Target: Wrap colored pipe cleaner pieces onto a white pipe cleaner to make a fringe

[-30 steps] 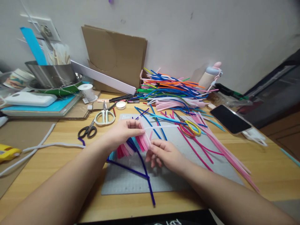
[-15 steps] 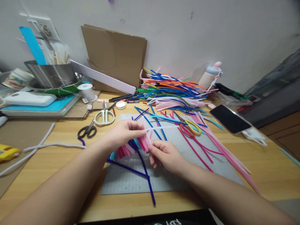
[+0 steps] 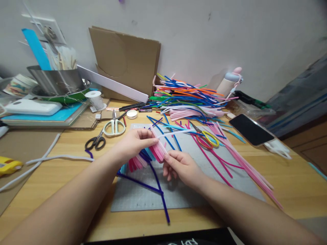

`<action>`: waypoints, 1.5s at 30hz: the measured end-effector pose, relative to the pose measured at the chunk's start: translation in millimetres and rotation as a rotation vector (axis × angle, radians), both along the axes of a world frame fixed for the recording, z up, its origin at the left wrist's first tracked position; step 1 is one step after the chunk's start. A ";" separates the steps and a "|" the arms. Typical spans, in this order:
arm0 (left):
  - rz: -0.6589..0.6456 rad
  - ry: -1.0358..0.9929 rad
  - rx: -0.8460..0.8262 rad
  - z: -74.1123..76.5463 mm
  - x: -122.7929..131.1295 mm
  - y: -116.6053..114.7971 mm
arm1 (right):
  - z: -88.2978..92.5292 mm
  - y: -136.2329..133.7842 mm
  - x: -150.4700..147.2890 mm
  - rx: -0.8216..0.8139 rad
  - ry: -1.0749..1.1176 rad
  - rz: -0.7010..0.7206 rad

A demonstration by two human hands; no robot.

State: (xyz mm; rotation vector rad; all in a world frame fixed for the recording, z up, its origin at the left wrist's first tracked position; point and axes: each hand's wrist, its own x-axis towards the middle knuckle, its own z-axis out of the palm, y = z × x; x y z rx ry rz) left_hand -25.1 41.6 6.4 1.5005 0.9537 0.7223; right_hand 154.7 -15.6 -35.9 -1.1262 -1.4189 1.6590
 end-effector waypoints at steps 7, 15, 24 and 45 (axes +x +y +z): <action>0.014 -0.009 -0.004 -0.7 2.9 -1.3 | -3.4 -1.5 -0.7 0.023 0.018 0.031; 0.019 -0.005 0.011 -0.7 2.7 -0.9 | -1.8 1.0 -2.5 -0.036 0.026 0.014; -0.085 0.159 0.062 0.5 5.4 -5.3 | 10.6 -6.7 9.9 0.504 -0.536 -0.072; -0.232 0.470 0.160 4.8 11.0 -16.3 | 19.3 5.4 4.9 0.107 0.086 -0.059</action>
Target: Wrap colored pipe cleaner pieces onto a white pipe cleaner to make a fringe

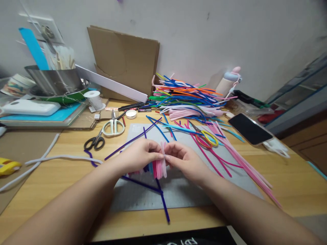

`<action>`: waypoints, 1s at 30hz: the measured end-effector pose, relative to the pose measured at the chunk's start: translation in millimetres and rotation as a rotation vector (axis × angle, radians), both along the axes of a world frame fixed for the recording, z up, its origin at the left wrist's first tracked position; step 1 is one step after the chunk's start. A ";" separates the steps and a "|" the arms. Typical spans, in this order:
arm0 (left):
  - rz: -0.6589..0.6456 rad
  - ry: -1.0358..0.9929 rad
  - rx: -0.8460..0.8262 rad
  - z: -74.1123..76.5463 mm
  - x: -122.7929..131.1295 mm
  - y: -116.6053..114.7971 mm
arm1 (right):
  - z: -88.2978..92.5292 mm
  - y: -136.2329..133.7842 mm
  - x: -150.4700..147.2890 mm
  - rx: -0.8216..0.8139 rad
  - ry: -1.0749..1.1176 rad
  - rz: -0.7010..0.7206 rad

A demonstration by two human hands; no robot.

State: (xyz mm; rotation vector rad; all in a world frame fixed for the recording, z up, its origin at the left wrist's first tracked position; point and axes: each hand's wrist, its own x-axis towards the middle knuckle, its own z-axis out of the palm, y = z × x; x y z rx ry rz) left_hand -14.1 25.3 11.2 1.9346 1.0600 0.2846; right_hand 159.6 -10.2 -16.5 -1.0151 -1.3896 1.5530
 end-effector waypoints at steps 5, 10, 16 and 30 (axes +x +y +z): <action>-0.022 -0.043 -0.052 0.7 0.3 0.2 | -5.0 2.4 1.6 -0.067 0.085 0.074; -0.053 -0.064 -0.077 0.5 -0.5 0.8 | -3.2 1.7 2.0 0.012 0.028 0.063; -0.062 0.064 0.170 3.4 2.0 -5.9 | 1.5 4.6 6.7 -0.220 -0.024 0.081; -0.174 0.161 0.433 6.8 5.1 -14.4 | -1.6 3.7 13.0 -0.478 -0.011 0.316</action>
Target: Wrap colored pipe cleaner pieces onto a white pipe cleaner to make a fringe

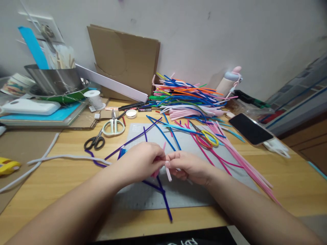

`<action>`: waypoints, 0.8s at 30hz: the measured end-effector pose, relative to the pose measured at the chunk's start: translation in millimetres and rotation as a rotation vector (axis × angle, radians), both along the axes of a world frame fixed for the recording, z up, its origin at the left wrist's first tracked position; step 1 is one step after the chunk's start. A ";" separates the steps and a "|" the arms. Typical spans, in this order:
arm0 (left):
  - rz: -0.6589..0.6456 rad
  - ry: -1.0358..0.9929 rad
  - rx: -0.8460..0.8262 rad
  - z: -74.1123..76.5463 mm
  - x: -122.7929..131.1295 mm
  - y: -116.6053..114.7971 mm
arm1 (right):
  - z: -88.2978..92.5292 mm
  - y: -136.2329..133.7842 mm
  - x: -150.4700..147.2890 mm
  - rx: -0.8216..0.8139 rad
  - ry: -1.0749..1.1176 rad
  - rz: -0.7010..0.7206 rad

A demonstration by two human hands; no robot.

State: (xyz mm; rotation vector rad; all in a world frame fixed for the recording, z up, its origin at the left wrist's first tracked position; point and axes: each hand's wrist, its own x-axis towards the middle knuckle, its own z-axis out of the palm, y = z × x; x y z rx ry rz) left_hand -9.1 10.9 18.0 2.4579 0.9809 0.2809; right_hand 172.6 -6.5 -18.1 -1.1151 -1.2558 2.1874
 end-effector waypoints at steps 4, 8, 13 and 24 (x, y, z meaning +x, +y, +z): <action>0.054 0.005 -0.019 -0.9 -0.9 0.5 | -0.8 0.4 -1.5 0.161 -0.078 -0.022; 0.086 -0.006 -0.068 0.9 -1.6 0.8 | 1.1 -1.7 -2.9 0.478 -0.219 -0.059; 0.091 -0.052 -0.155 0.2 -2.2 1.4 | 4.2 -6.4 -0.7 1.010 -0.512 -0.046; 0.118 -0.089 -0.167 2.9 -0.7 3.1 | 7.6 -12.0 -8.3 0.900 -0.521 -0.172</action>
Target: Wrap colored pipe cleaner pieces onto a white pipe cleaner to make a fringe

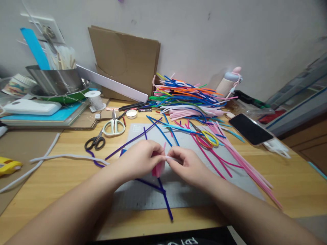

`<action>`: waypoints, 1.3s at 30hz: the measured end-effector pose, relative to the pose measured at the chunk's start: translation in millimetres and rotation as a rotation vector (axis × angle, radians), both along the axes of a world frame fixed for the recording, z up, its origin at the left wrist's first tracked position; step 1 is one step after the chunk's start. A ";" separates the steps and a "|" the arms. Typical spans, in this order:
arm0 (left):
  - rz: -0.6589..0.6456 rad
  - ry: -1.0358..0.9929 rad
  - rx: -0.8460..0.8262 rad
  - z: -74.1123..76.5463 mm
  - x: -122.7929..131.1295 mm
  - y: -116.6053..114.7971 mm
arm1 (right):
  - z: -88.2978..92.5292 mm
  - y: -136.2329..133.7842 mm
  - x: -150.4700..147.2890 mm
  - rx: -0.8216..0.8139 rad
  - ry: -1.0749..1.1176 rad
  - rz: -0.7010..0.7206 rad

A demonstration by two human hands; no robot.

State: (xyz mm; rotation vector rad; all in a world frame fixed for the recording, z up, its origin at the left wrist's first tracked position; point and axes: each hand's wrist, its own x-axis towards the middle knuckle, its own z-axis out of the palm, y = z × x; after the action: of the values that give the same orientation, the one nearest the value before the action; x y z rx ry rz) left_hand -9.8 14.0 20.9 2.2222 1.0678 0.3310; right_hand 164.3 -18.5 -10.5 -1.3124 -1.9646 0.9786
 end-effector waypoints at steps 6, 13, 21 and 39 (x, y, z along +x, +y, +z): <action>-0.019 0.026 0.142 -0.8 1.7 -1.1 | -4.8 7.4 -3.1 -0.506 0.450 -0.044; 0.051 -0.040 -0.025 -2.2 -2.3 2.5 | -8.4 8.6 -3.9 -0.620 0.642 -0.060; 0.027 0.024 0.003 1.5 1.4 1.8 | -9.6 9.2 1.5 -0.749 0.649 -0.035; 0.116 -0.061 -0.212 0.3 -2.2 -0.2 | -13.8 6.5 -4.1 -0.610 0.759 -0.036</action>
State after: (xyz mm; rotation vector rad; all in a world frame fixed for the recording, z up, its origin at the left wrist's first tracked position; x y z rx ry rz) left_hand -12.0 13.8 21.3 1.9560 1.1460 0.3180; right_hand 160.3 -11.9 -24.3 -1.0128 -1.0934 1.8183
